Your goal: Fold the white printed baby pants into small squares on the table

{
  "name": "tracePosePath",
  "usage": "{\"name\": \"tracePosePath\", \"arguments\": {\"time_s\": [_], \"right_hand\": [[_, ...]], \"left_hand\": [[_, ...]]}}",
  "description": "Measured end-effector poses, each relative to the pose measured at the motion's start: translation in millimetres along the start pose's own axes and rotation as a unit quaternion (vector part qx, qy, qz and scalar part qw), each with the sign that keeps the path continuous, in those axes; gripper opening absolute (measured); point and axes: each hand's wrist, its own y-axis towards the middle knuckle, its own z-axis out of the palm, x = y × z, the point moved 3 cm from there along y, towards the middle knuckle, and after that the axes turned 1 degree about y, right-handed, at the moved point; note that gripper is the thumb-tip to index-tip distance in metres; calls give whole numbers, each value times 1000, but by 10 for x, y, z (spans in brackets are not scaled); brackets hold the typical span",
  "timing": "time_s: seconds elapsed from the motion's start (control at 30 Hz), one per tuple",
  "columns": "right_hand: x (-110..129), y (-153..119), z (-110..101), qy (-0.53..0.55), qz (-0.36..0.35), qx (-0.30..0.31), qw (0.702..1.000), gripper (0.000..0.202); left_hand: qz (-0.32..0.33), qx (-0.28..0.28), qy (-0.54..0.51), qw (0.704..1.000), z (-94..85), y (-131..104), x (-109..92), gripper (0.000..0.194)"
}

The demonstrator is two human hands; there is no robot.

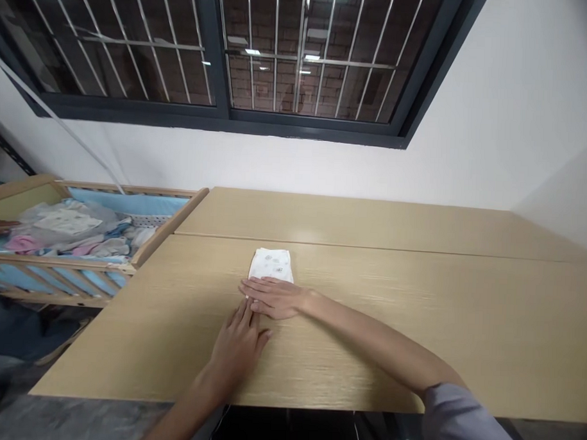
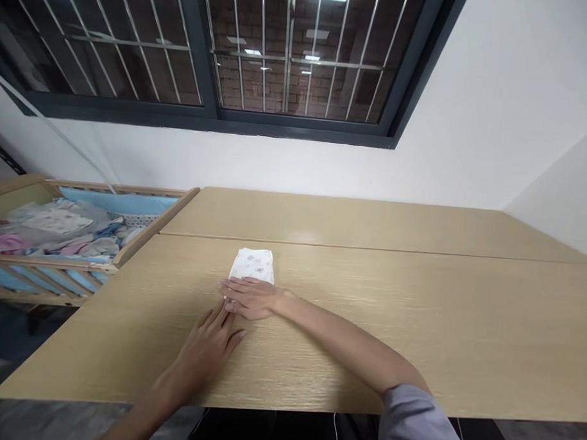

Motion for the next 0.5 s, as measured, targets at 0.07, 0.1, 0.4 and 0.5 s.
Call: {"name": "tracePosePath", "arguments": {"time_s": [0.07, 0.1, 0.4, 0.5], "right_hand": [[-236, 40, 16, 2, 40, 3, 999, 61], [-365, 57, -17, 0, 60, 0, 998, 60], [-965, 131, -437, -48, 124, -52, 990, 57], [-763, 7, -529, -51, 141, -103, 983, 59]], "left_hand": [[-2, -9, -4, 1000, 22, -4, 16, 53], [2, -8, -7, 1000, 23, -6, 23, 54], [8, 16, -26, 999, -52, 33, 40, 52], [14, 20, -21, 999, -39, 32, 50, 47]]}}
